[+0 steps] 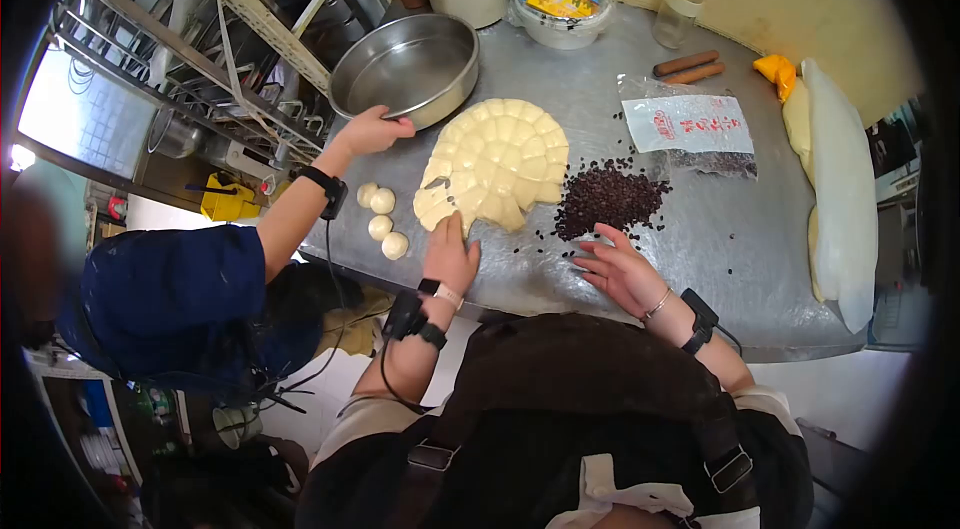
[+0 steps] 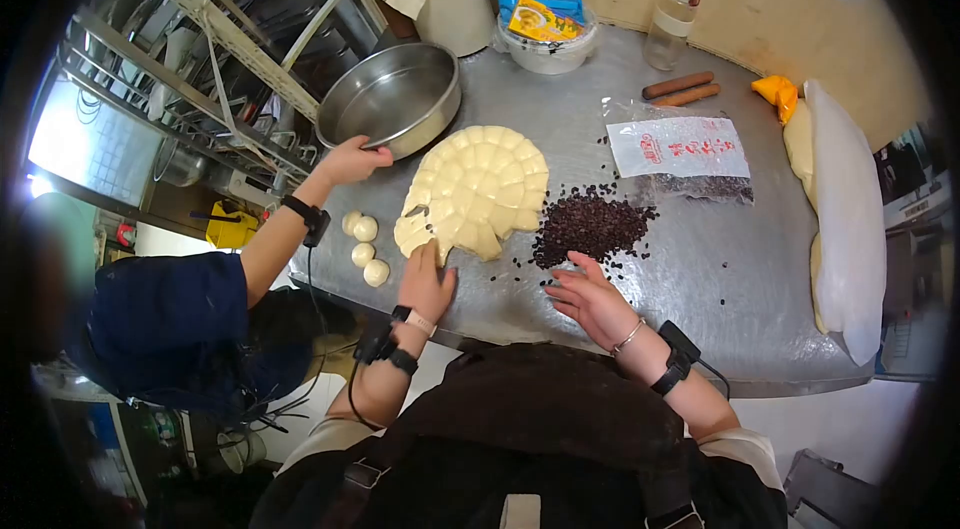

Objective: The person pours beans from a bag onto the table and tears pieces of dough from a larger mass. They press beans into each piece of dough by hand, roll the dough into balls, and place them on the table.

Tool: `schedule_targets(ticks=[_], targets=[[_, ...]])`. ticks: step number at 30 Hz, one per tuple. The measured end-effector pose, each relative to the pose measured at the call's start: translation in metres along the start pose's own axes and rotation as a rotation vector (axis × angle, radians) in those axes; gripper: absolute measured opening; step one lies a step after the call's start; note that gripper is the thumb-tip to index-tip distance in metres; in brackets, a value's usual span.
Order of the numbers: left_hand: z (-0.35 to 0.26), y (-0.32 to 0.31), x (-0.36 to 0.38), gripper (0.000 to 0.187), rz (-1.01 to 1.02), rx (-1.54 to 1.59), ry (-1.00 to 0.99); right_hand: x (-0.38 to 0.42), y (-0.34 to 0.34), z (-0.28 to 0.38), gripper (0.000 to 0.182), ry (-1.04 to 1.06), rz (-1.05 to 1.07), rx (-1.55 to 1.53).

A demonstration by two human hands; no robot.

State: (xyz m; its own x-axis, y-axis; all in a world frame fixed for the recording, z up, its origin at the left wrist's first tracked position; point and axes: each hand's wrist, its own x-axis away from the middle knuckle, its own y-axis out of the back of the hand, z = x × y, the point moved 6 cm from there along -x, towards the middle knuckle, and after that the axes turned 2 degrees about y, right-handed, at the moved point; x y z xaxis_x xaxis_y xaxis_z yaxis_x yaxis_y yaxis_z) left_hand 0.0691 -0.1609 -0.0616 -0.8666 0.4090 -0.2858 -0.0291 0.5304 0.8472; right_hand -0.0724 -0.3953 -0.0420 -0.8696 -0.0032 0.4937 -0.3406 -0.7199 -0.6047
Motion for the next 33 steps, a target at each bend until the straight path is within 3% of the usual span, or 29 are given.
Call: schedule_targets(ticks=[5, 7, 9, 11, 12, 13, 15, 16, 18, 19, 22, 23, 25, 26, 27, 30, 31, 33], targets=[[0.019, -0.033, -0.022, 0.035, -0.029, -0.161, 0.053, 0.001, 0.000, 0.003, 0.045, 0.017, 0.003, 0.043], [0.030, -0.037, -0.033, 0.026, 0.118, -0.206, 0.117, 0.004, 0.005, -0.002, 0.040, -0.015, -0.001, 0.034], [0.042, -0.019, -0.044, 0.022, 0.068, -0.096, 0.226, 0.006, 0.010, -0.005, 0.036, -0.045, -0.006, 0.026], [0.059, -0.028, -0.042, 0.021, 0.512, 0.385, 0.514, 0.009, 0.014, -0.011, 0.031, -0.100, 0.036, 0.060], [0.056, -0.033, -0.028, 0.022, 0.540, 0.899, 0.699, 0.009, 0.017, -0.011, 0.031, -0.093, 0.031, 0.055], [0.055, -0.031, -0.018, 0.022, 0.550, 0.895, 0.695, 0.010, 0.020, -0.013, 0.031, -0.111, 0.031, 0.078], [-0.001, -0.005, 0.001, 0.028, 0.902, 1.351, 0.802, 0.012, 0.021, -0.016, 0.031, -0.127, 0.018, 0.090], [-0.018, 0.002, 0.002, 0.028, 0.924, 1.348, 0.804, 0.010, 0.013, -0.017, 0.032, -0.157, 0.040, 0.073], [-0.070, 0.012, 0.001, 0.033, 1.035, 1.663, 0.622, 0.006, -0.005, -0.019, 0.037, -0.165, 0.101, 0.028], [-0.091, 0.011, 0.004, 0.033, 1.069, 1.670, 0.620, 0.000, -0.014, -0.020, 0.040, -0.084, 0.167, 0.021], [-0.124, -0.006, -0.001, 0.029, 0.873, 1.398, 0.361, -0.005, -0.032, -0.005, 0.034, 0.119, 0.032, 0.296], [-0.129, -0.015, 0.003, 0.029, 0.905, 1.416, 0.347, -0.008, -0.023, -0.001, 0.030, 0.257, -0.040, 0.497], [-0.117, -0.031, 0.005, 0.028, 0.799, 1.241, 0.554, -0.011, 0.000, -0.010, 0.031, 0.252, -0.095, 0.599], [-0.117, -0.035, 0.006, 0.027, 0.758, 1.299, 0.550, 0.001, -0.003, -0.005, 0.034, 0.232, -0.063, 0.494], [-0.118, -0.040, 0.007, 0.027, 0.771, 1.309, 0.547, 0.006, 0.004, -0.001, 0.034, 0.230, -0.079, 0.498], [-0.113, -0.059, 0.020, 0.027, 0.897, 1.364, 0.601, 0.018, 0.041, -0.014, 0.028, -0.043, -0.190, 0.204], [-0.106, -0.065, 0.022, 0.027, 0.901, 1.366, 0.600, 0.016, 0.060, -0.012, 0.028, -0.042, -0.195, 0.205], [-0.088, -0.070, 0.020, 0.028, 0.799, 1.406, 0.689, 0.016, 0.100, 0.015, 0.024, 0.171, -0.476, 0.515]])
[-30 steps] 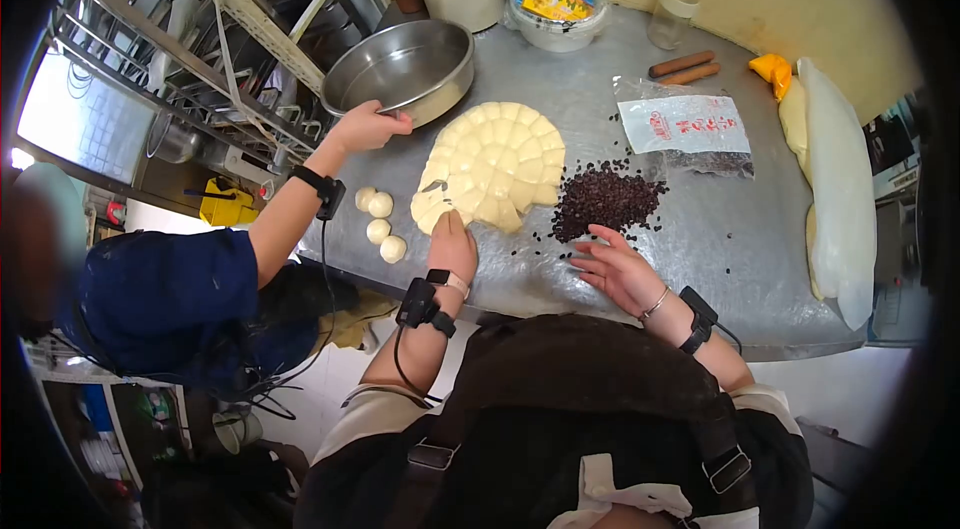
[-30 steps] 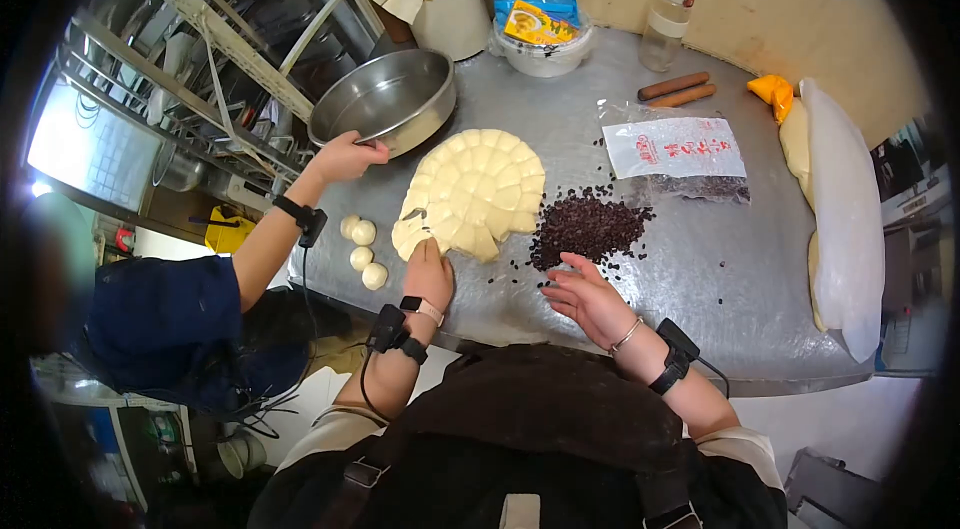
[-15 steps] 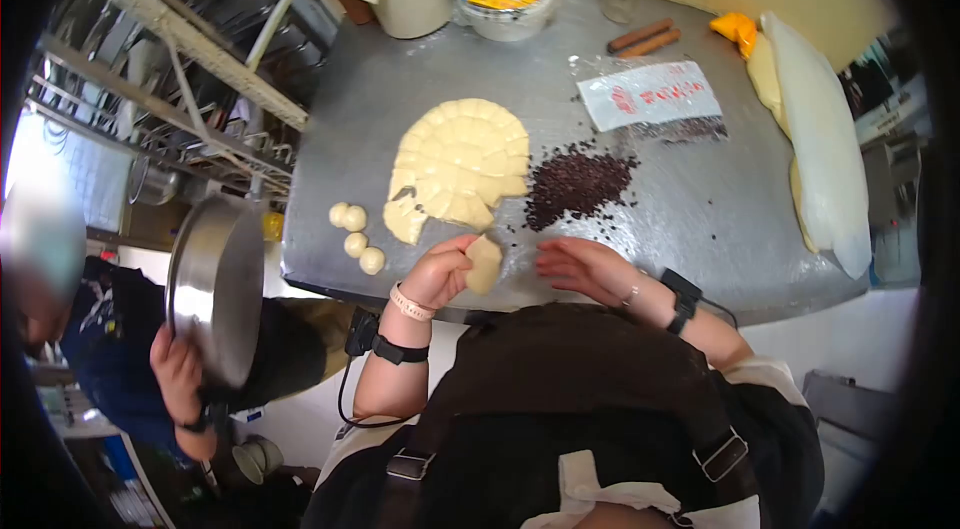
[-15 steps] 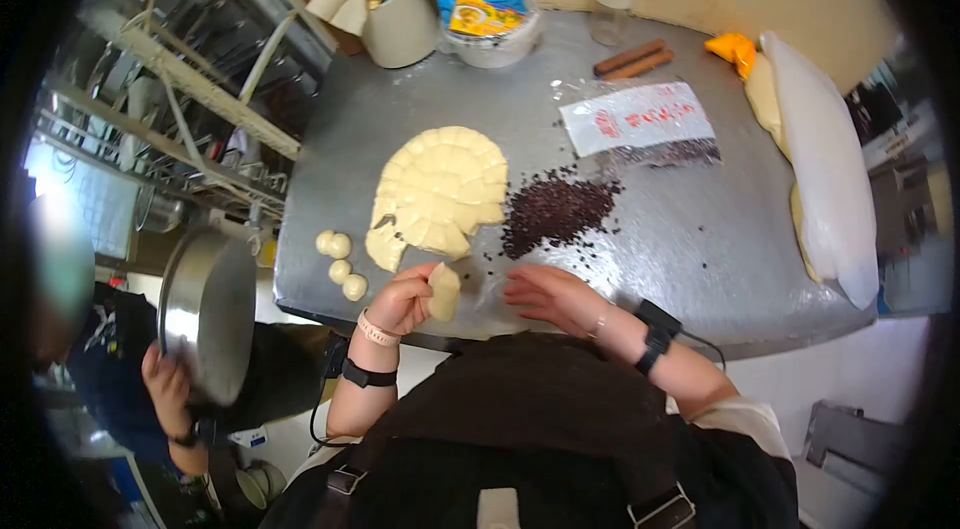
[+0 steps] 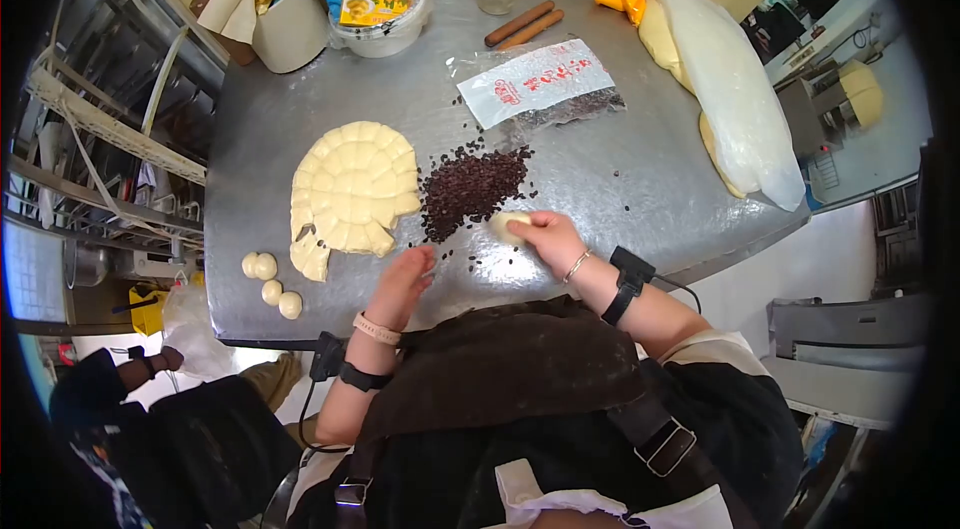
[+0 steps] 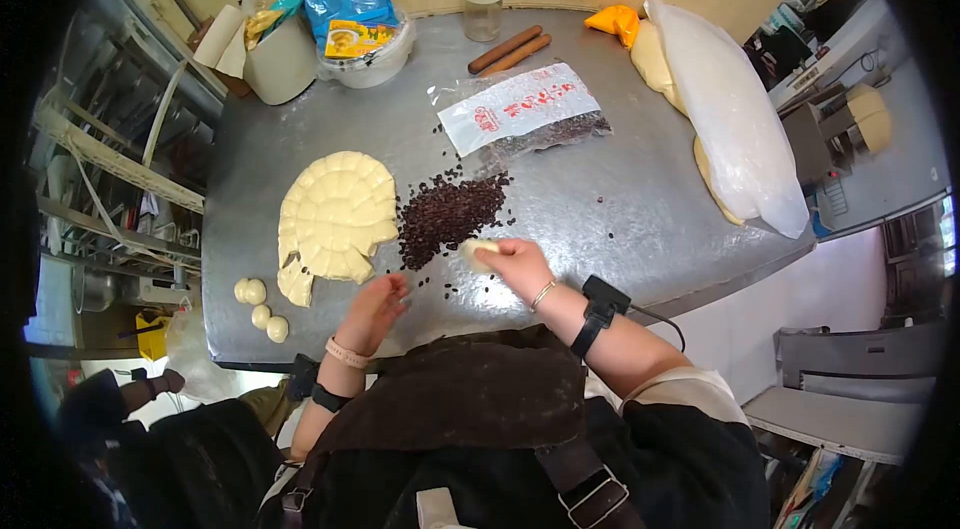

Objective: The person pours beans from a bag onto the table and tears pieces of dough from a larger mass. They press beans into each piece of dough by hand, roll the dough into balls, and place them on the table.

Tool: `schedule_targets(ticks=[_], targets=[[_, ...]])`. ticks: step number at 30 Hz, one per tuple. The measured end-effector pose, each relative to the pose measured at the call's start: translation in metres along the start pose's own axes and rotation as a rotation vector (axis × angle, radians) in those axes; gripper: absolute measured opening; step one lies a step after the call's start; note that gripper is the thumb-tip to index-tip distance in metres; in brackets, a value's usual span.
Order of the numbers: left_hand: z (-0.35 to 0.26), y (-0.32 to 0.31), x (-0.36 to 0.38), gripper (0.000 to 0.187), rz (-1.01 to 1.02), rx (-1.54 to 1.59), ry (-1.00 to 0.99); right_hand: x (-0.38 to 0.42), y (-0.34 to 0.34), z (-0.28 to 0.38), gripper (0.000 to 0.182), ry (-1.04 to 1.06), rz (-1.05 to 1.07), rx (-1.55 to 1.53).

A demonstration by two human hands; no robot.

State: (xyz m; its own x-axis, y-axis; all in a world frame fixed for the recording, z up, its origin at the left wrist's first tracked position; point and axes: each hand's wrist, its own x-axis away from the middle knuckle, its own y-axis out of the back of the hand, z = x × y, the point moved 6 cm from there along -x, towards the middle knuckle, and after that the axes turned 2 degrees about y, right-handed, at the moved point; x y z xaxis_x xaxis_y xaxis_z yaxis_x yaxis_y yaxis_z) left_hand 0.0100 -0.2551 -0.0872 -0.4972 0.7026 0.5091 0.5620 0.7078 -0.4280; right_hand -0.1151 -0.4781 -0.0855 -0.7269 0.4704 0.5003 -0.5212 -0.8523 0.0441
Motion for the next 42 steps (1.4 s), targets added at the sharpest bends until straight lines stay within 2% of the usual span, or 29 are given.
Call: schedule_targets(ticks=[1, 3, 4, 6, 7, 8, 12, 14, 15, 16, 18, 19, 20, 22, 23, 24, 25, 26, 28, 30, 32, 33, 34, 36, 37, 38, 40, 41, 42], targets=[[0.000, 0.004, -0.001, 0.028, 0.000, 0.004, 0.003, -0.006, 0.004, 0.000, 0.024, -0.004, -0.001, 0.003], [-0.003, 0.009, -0.001, 0.029, -0.063, -0.025, 0.063, -0.001, 0.015, 0.038, 0.022, 0.583, -0.252, 0.421], [-0.006, 0.006, -0.003, 0.029, -0.063, -0.024, 0.064, -0.005, 0.011, 0.036, 0.022, 0.583, -0.251, 0.422], [-0.010, -0.002, -0.005, 0.028, -0.092, -0.169, 0.081, -0.002, -0.021, 0.043, 0.029, 1.033, -0.254, 0.951], [-0.011, -0.005, -0.006, 0.028, -0.096, -0.169, 0.078, -0.007, -0.031, 0.029, 0.033, 1.063, -0.113, 0.975], [-0.012, -0.010, -0.006, 0.027, -0.076, -0.236, 0.066, -0.006, -0.033, 0.026, 0.033, 1.067, -0.112, 0.971], [-0.016, -0.008, -0.004, 0.027, -0.048, -0.327, 0.034, -0.008, -0.030, 0.035, 0.027, 0.934, -0.169, 0.869], [-0.017, -0.009, -0.008, 0.030, -0.013, -0.326, 0.027, -0.028, -0.002, 0.011, 0.026, 0.310, -0.198, -0.052], [-0.019, -0.012, -0.010, 0.033, 0.027, -0.331, 0.026, -0.034, -0.001, 0.001, 0.024, 0.159, -0.154, -0.464], [-0.020, -0.016, -0.015, 0.033, 0.028, -0.331, 0.023, -0.032, 0.003, 0.001, 0.024, 0.162, -0.153, -0.464], [-0.025, -0.045, -0.030, 0.038, 0.135, -0.321, -0.025, -0.013, -0.023, 0.014, 0.029, -0.227, 0.175, -1.049], [-0.019, -0.050, -0.043, 0.038, 0.135, -0.322, -0.031, -0.009, -0.030, 0.018, 0.032, -0.220, 0.306, -1.099], [-0.004, -0.055, -0.062, 0.040, 0.222, -0.250, -0.006, -0.006, -0.033, 0.020, 0.032, -0.215, 0.310, -1.097], [0.014, -0.074, -0.082, 0.043, 0.412, -0.141, 0.033, 0.003, -0.054, 0.032, 0.027, -0.254, 0.539, -1.230], [0.014, -0.074, -0.089, 0.042, 0.393, -0.280, -0.046, 0.003, -0.058, 0.030, 0.021, -0.239, 0.557, -1.170], [0.008, -0.080, -0.089, 0.042, 0.374, -0.418, -0.126, 0.008, -0.061, 0.032, 0.021, -0.209, 0.506, -1.113], [0.003, -0.091, -0.083, 0.036, 0.342, -0.181, -0.255, 0.009, -0.060, 0.033, 0.024, -0.146, 0.481, -1.006], [-0.003, -0.096, -0.076, 0.036, 0.350, -0.186, -0.261, 0.010, -0.058, 0.035, 0.027, -0.085, 0.454, -0.898], [-0.019, -0.095, -0.065, 0.036, 0.240, -0.365, -0.459, 0.015, -0.058, 0.041, 0.028, -0.042, 0.444, -0.850], [-0.022, -0.093, -0.061, 0.034, 0.234, -0.353, -0.427, 0.017, -0.060, 0.040, 0.028, -0.013, 0.433, -0.808], [-0.036, -0.094, -0.050, 0.038, 0.192, -0.600, -0.573, 0.012, -0.056, 0.034, 0.027, -0.058, 0.325, -0.617], [-0.034, -0.093, -0.051, 0.046, 0.294, -0.425, -0.397, 0.014, -0.056, 0.036, 0.026, -0.102, 0.283, -0.647], [-0.037, -0.093, -0.049, 0.046, 0.294, -0.430, -0.397, 0.014, -0.057, 0.037, 0.026, -0.099, 0.284, -0.650], [-0.036, -0.096, -0.051, 0.056, 0.373, -0.273, -0.227, 0.012, -0.056, 0.038, 0.026, -0.137, 0.225, -0.654], [-0.037, -0.094, -0.047, 0.063, 0.419, -0.432, -0.358, 0.013, -0.058, 0.039, 0.025, -0.150, 0.204, -0.595], [-0.046, -0.095, -0.042, 0.063, 0.419, -0.437, -0.362, 0.014, -0.058, 0.046, 0.025, -0.144, 0.207, -0.596], [-0.077, -0.109, -0.012, 0.060, 0.199, -1.283, -0.923, 0.027, -0.074, 0.066, 0.025, -0.215, 0.643, -0.852], [-0.080, -0.106, -0.014, 0.048, 0.204, -1.270, -0.860, 0.026, -0.074, 0.062, 0.029, -0.228, 0.785, -0.887], [-0.079, -0.104, -0.016, 0.048, 0.205, -1.267, -0.849, 0.032, -0.075, 0.072, 0.029, -0.239, 0.783, -0.892]])
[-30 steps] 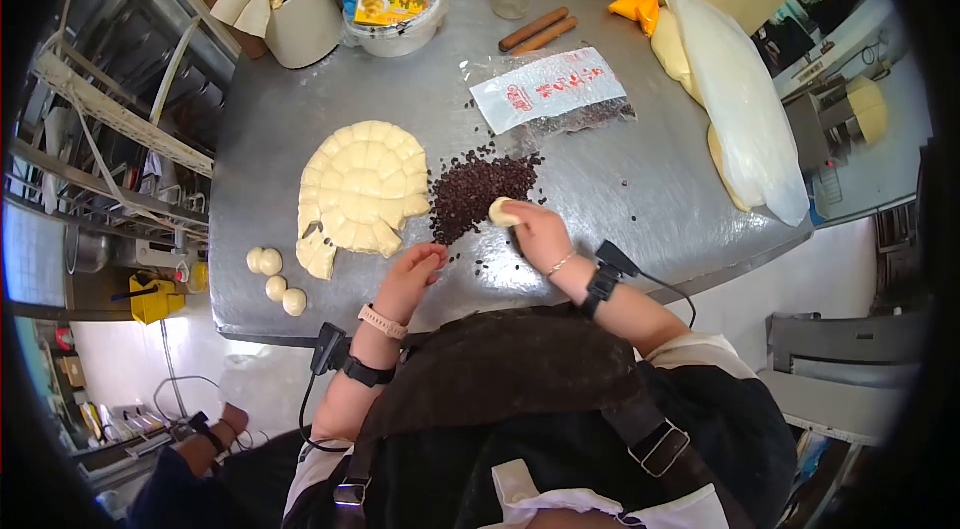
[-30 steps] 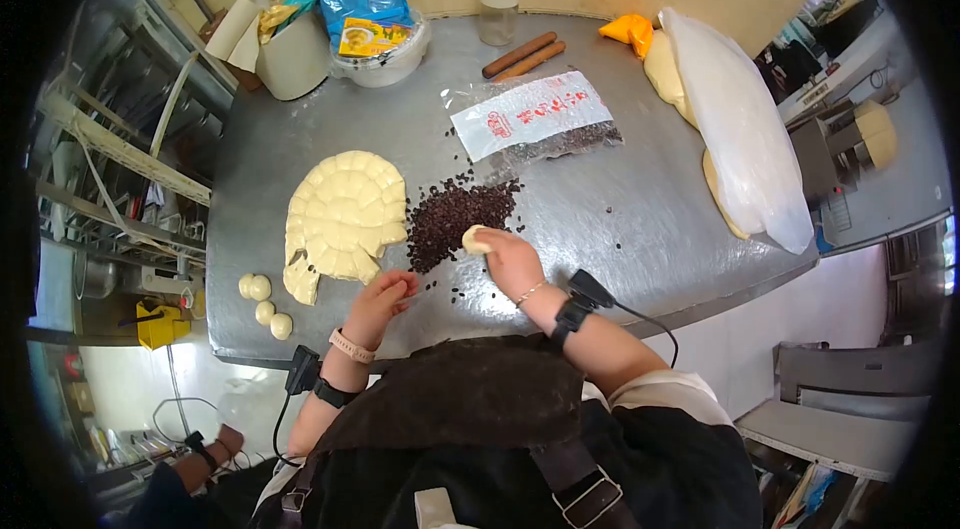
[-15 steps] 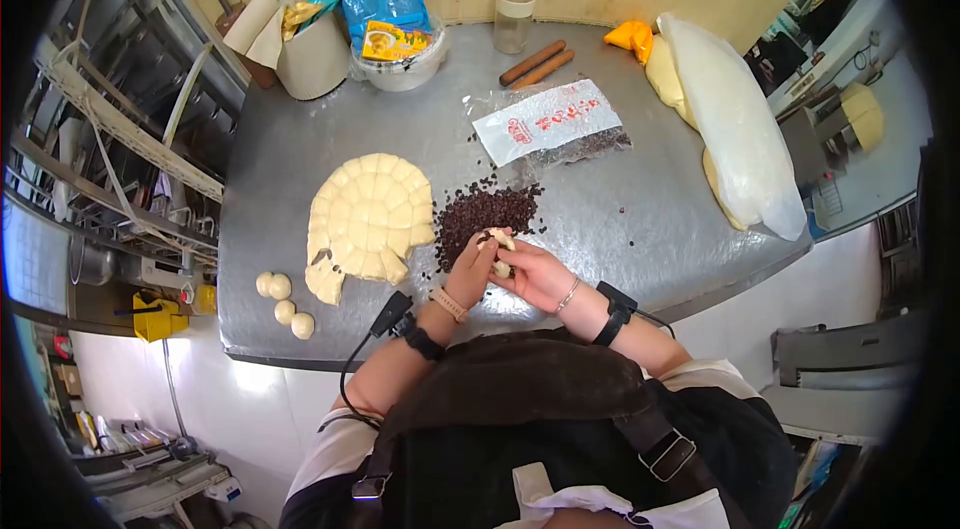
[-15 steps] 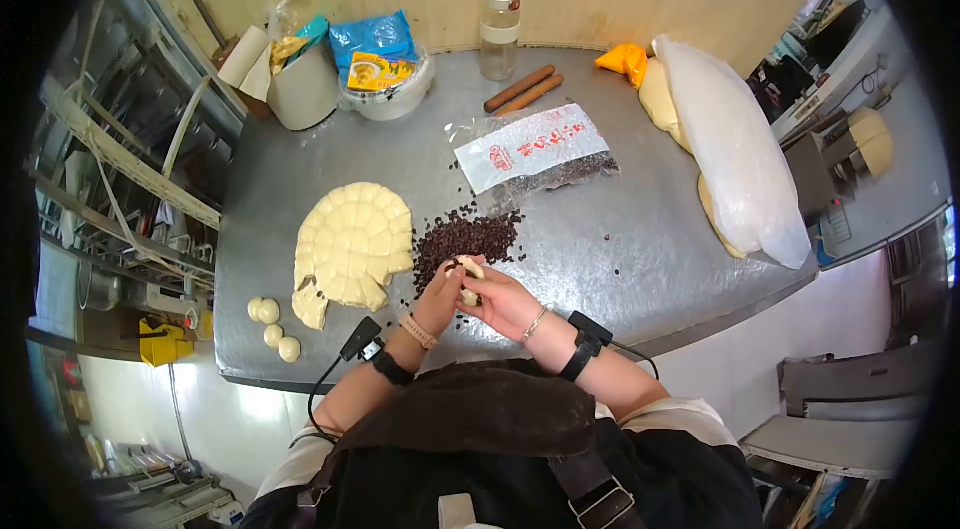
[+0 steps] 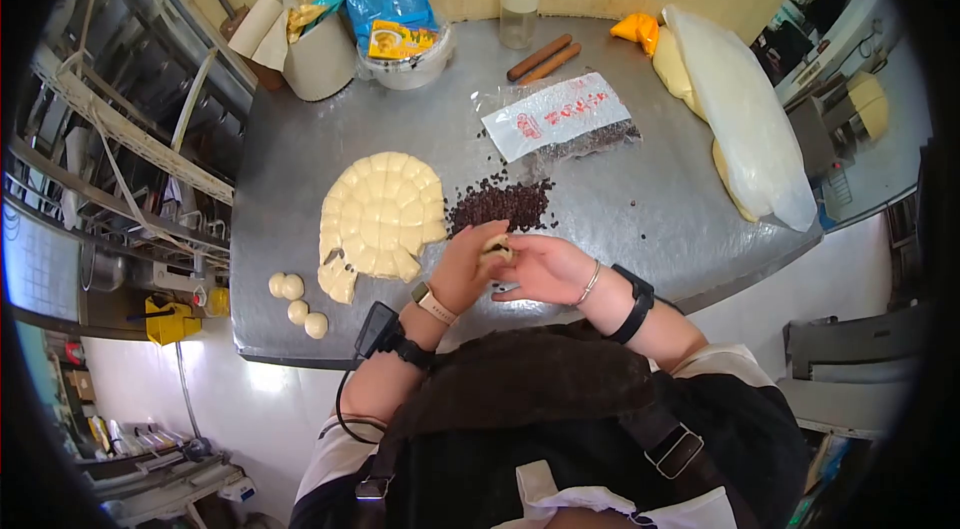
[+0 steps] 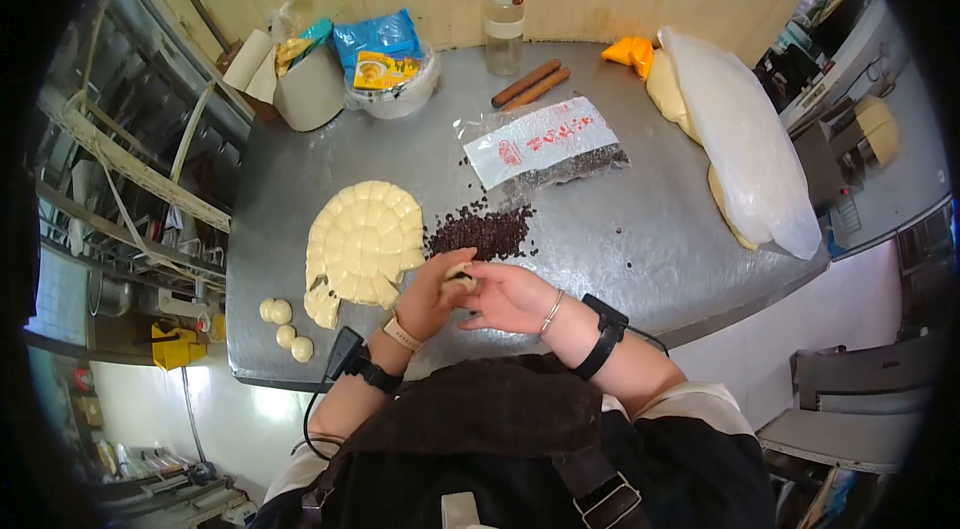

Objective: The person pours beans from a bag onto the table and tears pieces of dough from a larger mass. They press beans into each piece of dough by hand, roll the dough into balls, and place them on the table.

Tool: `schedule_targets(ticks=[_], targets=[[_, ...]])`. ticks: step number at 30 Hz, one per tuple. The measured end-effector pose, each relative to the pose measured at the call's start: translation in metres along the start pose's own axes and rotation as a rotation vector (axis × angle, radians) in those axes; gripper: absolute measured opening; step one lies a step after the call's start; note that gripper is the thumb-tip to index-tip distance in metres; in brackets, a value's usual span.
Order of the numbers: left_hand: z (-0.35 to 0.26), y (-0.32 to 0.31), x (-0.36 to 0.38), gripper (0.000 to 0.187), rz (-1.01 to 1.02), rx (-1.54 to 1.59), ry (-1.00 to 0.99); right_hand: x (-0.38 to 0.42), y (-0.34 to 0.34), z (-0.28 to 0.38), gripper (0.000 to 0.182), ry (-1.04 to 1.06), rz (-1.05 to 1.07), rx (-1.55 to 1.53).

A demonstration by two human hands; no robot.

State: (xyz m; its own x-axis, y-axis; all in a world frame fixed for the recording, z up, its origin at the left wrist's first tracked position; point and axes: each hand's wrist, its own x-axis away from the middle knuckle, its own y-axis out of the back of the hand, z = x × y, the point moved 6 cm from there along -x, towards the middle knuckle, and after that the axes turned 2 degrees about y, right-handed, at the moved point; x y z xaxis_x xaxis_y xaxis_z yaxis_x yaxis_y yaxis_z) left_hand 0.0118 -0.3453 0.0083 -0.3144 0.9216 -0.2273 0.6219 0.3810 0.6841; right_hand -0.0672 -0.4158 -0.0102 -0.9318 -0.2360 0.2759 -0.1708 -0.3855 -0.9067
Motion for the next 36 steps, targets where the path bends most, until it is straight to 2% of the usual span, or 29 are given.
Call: schedule_targets(ticks=[2, 3, 4, 6, 8, 10, 11, 14, 15, 16, 18, 20, 21, 22, 24, 26, 28, 29, 30, 31, 32, 35, 36], targets=[[0.009, 0.010, 0.005, 0.036, -0.196, 0.627, 0.065, 0.010, -0.023, 0.003, 0.033, 0.027, -0.065, 0.194], [-0.001, 0.019, 0.007, 0.026, -0.313, 0.565, -0.024, 0.009, -0.025, 0.001, 0.036, 0.112, -0.154, 0.269], [-0.007, 0.016, 0.005, 0.026, -0.310, 0.561, -0.029, 0.004, -0.022, -0.006, 0.036, 0.118, -0.151, 0.270], [-0.013, 0.014, 0.002, 0.022, -0.358, 0.595, 0.039, -0.006, -0.015, -0.011, 0.033, 0.315, -0.038, 0.250], [-0.018, 0.019, -0.002, 0.028, -0.300, 0.481, 0.024, -0.010, -0.011, -0.009, 0.033, 0.356, -0.064, 0.224], [-0.016, 0.013, -0.002, 0.048, -0.162, 0.324, 0.081, -0.006, 0.003, -0.011, 0.033, 0.316, -0.313, 0.219], [-0.015, 0.010, 0.002, 0.048, -0.156, 0.325, 0.089, -0.004, 0.002, -0.012, 0.033, 0.312, -0.316, 0.211], [-0.003, 0.005, 0.009, 0.065, -0.223, 0.836, 0.175, 0.001, -0.004, -0.002, 0.031, 0.389, -0.267, 0.063], [-0.010, 0.003, 0.010, 0.057, -0.112, 0.822, 0.173, 0.001, -0.007, -0.002, 0.031, 0.381, -0.247, 0.074], [-0.010, 0.002, 0.009, 0.057, -0.112, 0.822, 0.172, -0.001, -0.009, -0.003, 0.031, 0.372, -0.226, 0.085], [-0.021, 0.018, 0.012, 0.041, -0.329, -0.233, 0.055, -0.003, -0.012, -0.008, 0.033, 0.353, -0.234, 0.121], [-0.018, 0.018, 0.010, 0.039, -0.270, -0.117, 0.088, -0.004, -0.026, -0.013, 0.032, 0.286, -0.055, -0.082], [-0.015, 0.016, 0.009, 0.038, -0.208, 0.001, 0.120, -0.005, -0.026, -0.014, 0.032, 0.288, -0.055, -0.083], [-0.015, 0.012, 0.008, 0.037, -0.146, 0.120, 0.152, -0.005, -0.024, -0.013, 0.031, 0.322, -0.100, 0.001], [-0.025, 0.013, 0.007, 0.041, -0.138, 0.165, 0.116, -0.004, -0.018, -0.015, 0.030, 0.356, -0.144, 0.086], [-0.027, 0.014, 0.006, 0.045, -0.133, 0.206, 0.075, -0.005, 0.000, -0.020, 0.027, 0.322, -0.357, 0.282], [-0.020, 0.008, 0.006, 0.053, -0.085, 0.316, 0.060, -0.003, 0.000, -0.020, 0.027, 0.316, -0.378, 0.313], [-0.025, 0.013, 0.006, 0.053, -0.085, 0.315, 0.057, -0.002, -0.001, -0.019, 0.028, 0.308, -0.401, 0.344], [-0.037, 0.019, 0.006, 0.052, -0.078, 0.059, 0.000, -0.001, 0.001, -0.016, 0.028, 0.310, -0.401, 0.344], [-0.045, 0.023, 0.007, 0.051, -0.069, -0.195, -0.057, -0.003, -0.007, -0.018, 0.030, 0.206, -0.162, 0.202], [-0.040, 0.024, 0.007, 0.051, -0.070, -0.194, -0.058, -0.001, -0.020, -0.021, 0.032, 0.100, 0.076, 0.059], [-0.025, 0.023, 0.012, 0.046, 0.025, -0.009, -0.117, 0.008, -0.035, -0.020, 0.037, 0.049, 0.134, -0.072], [-0.012, 0.023, 0.013, 0.045, 0.066, 0.169, 0.049, 0.008, -0.040, -0.021, 0.037, 0.049, 0.133, -0.073]])
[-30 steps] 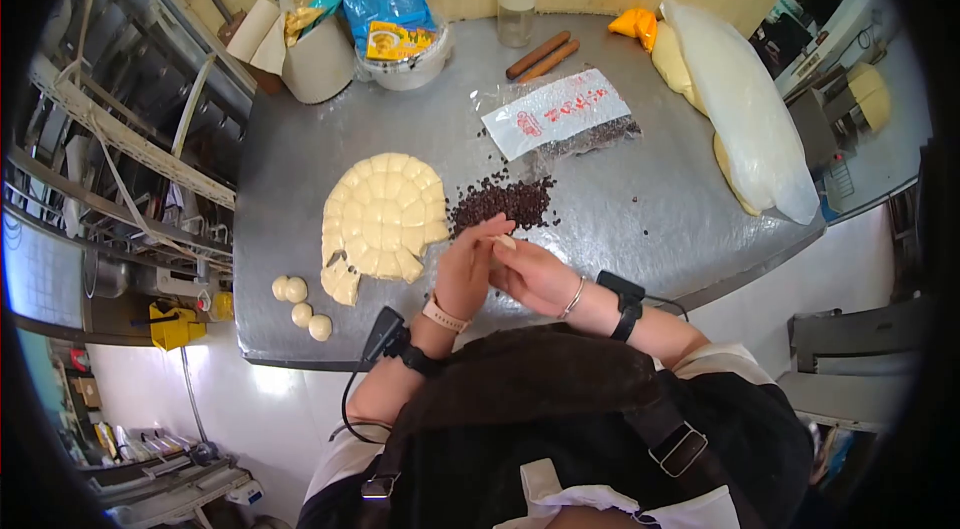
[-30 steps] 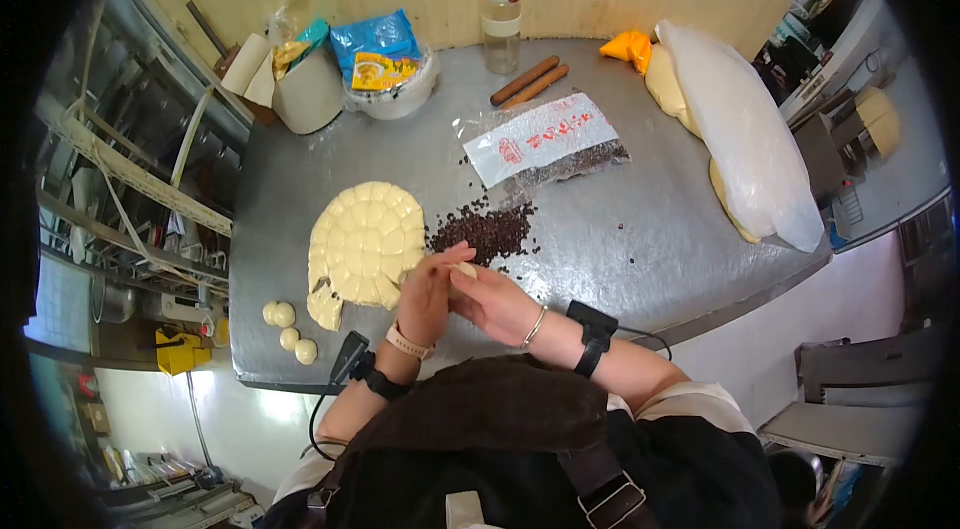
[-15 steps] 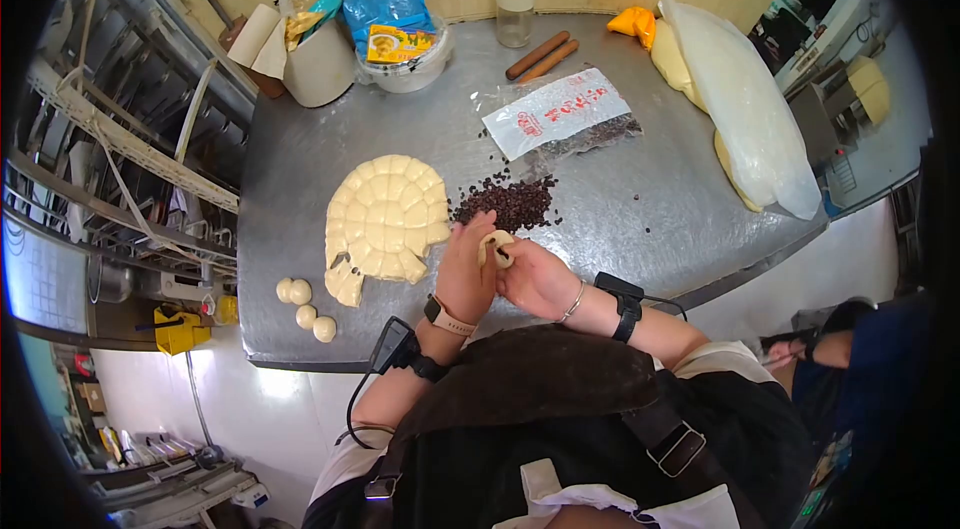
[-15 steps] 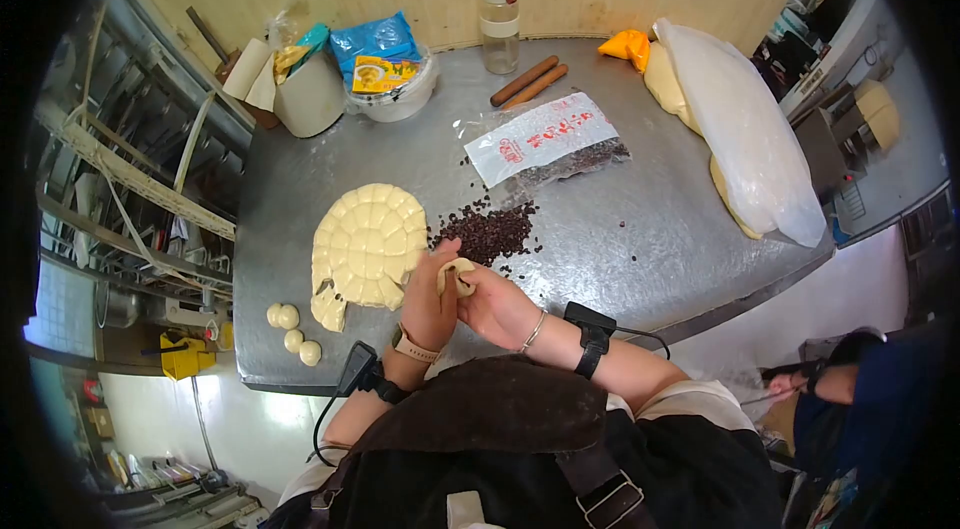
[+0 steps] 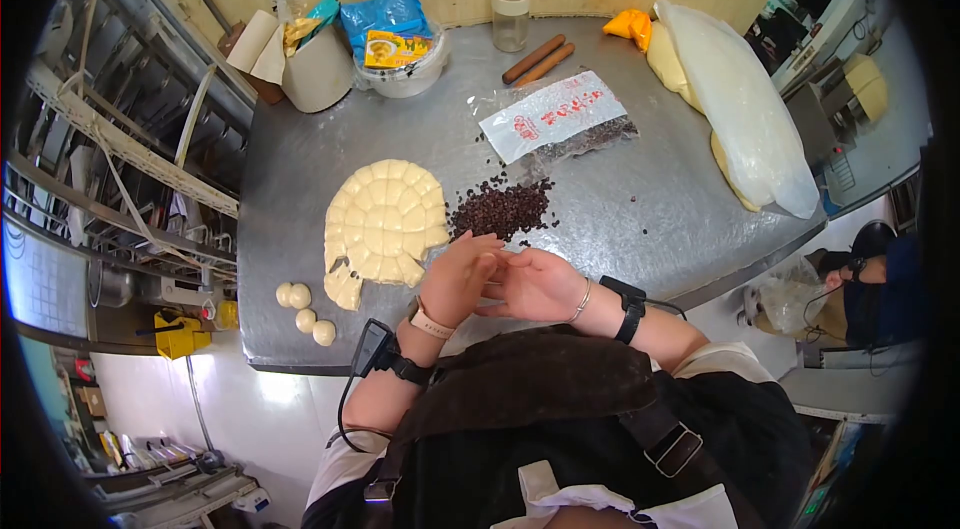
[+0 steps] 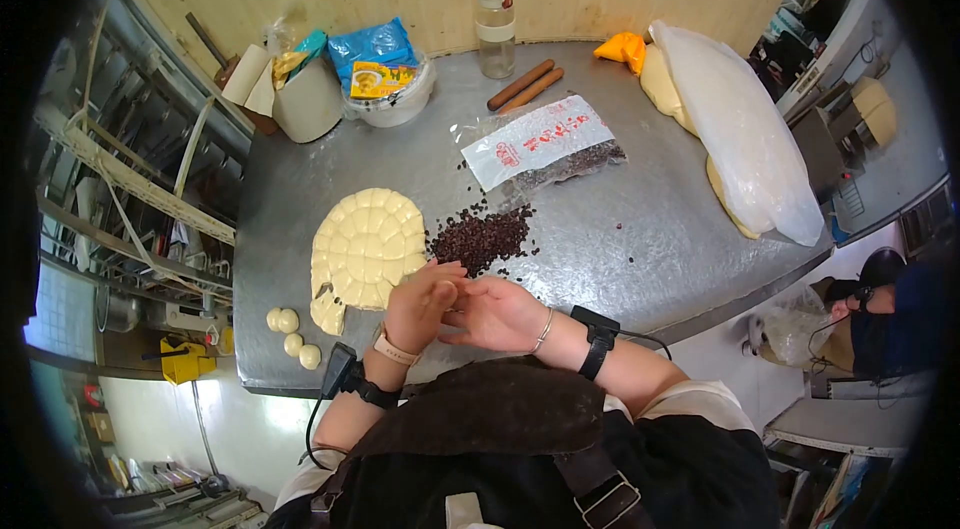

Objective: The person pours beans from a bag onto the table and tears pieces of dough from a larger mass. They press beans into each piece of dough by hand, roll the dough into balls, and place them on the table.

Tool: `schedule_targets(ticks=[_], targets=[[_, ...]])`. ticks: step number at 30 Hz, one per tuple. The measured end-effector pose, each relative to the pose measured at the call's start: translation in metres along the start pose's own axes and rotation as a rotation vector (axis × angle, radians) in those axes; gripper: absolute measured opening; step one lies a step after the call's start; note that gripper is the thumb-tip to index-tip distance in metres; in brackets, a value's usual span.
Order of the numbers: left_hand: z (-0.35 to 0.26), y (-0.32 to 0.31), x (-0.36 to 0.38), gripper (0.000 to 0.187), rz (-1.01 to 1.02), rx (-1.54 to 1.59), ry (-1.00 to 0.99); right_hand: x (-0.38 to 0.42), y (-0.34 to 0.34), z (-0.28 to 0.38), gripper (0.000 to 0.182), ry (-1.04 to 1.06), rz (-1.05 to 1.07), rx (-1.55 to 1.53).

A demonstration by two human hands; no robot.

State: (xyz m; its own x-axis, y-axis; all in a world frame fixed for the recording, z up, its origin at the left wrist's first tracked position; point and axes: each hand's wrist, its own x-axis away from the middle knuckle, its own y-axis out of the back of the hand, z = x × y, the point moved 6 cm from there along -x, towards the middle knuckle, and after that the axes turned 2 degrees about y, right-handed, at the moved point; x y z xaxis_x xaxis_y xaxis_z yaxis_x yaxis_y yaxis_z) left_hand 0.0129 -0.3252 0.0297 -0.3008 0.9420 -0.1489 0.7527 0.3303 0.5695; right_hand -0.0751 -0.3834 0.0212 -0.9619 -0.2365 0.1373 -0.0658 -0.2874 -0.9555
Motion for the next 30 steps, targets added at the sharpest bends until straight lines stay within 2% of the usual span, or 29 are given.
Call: schedule_targets(ticks=[1, 2, 3, 4, 5, 7, 12, 14, 15, 18, 20, 22, 24, 25, 27, 28, 30], targets=[[0.011, -0.002, 0.001, 0.046, 0.031, 0.183, 0.163, -0.002, 0.001, 0.000, 0.037, 0.035, -0.095, 0.007], [0.008, -0.003, 0.002, 0.046, 0.031, 0.184, 0.164, -0.002, 0.006, 0.001, 0.037, 0.070, -0.191, 0.014], [0.007, 0.001, 0.003, 0.043, -0.115, 0.456, 0.215, -0.001, 0.008, 0.000, 0.037, 0.069, -0.193, 0.013], [0.008, 0.003, 0.006, 0.040, -0.264, 0.728, 0.266, 0.001, 0.017, -0.002, 0.037, 0.055, -0.261, 0.161], [0.002, -0.003, 0.004, 0.040, -0.267, 0.729, 0.273, 0.003, 0.025, -0.004, 0.037, 0.038, -0.327, 0.308], [-0.021, 0.003, -0.002, 0.046, -0.438, 0.620, -0.025, 0.003, 0.034, -0.006, 0.035, 0.053, -0.356, 0.291], [-0.019, 0.006, 0.001, 0.036, -0.261, 0.497, -0.054, 0.003, 0.023, -0.002, 0.030, 0.087, -0.317, 0.302], [-0.018, 0.003, 0.005, 0.034, -0.168, 0.435, -0.061, -0.002, 0.022, -0.001, 0.031, 0.093, -0.345, 0.440], [-0.008, -0.002, 0.012, 0.030, -0.227, 0.597, 0.054, -0.002, 0.017, -0.001, 0.031, 0.091, -0.340, 0.442], [0.000, 0.007, 0.016, 0.026, -0.302, 0.705, 0.030, -0.003, 0.010, -0.006, 0.032, 0.038, -0.332, 0.552], [-0.001, 0.009, 0.017, 0.026, -0.362, 0.688, 0.107, -0.007, 0.020, -0.009, 0.035, 0.054, -0.297, 0.363], [-0.003, 0.005, 0.015, 0.027, -0.415, 0.672, 0.183, -0.007, 0.017, -0.012, 0.036, 0.062, -0.307, 0.331], [-0.021, 0.008, 0.015, 0.037, -0.521, 0.552, -0.056, -0.008, 0.015, -0.012, 0.036, 0.074, -0.318, 0.300], [-0.017, 0.011, 0.015, 0.037, -0.519, 0.551, -0.056, -0.009, 0.017, -0.012, 0.037, 0.086, -0.313, 0.339], [-0.024, 0.004, 0.008, 0.054, -0.213, 0.059, -0.184, -0.010, 0.024, -0.013, 0.037, 0.100, -0.309, 0.375], [-0.025, 0.005, 0.009, 0.054, -0.213, 0.059, -0.184, -0.010, 0.029, -0.012, 0.036, 0.104, -0.326, 0.344], [-0.022, 0.017, 0.010, 0.055, -0.352, 0.276, -0.005, -0.009, 0.031, -0.009, 0.035, 0.106, -0.345, 0.317]])
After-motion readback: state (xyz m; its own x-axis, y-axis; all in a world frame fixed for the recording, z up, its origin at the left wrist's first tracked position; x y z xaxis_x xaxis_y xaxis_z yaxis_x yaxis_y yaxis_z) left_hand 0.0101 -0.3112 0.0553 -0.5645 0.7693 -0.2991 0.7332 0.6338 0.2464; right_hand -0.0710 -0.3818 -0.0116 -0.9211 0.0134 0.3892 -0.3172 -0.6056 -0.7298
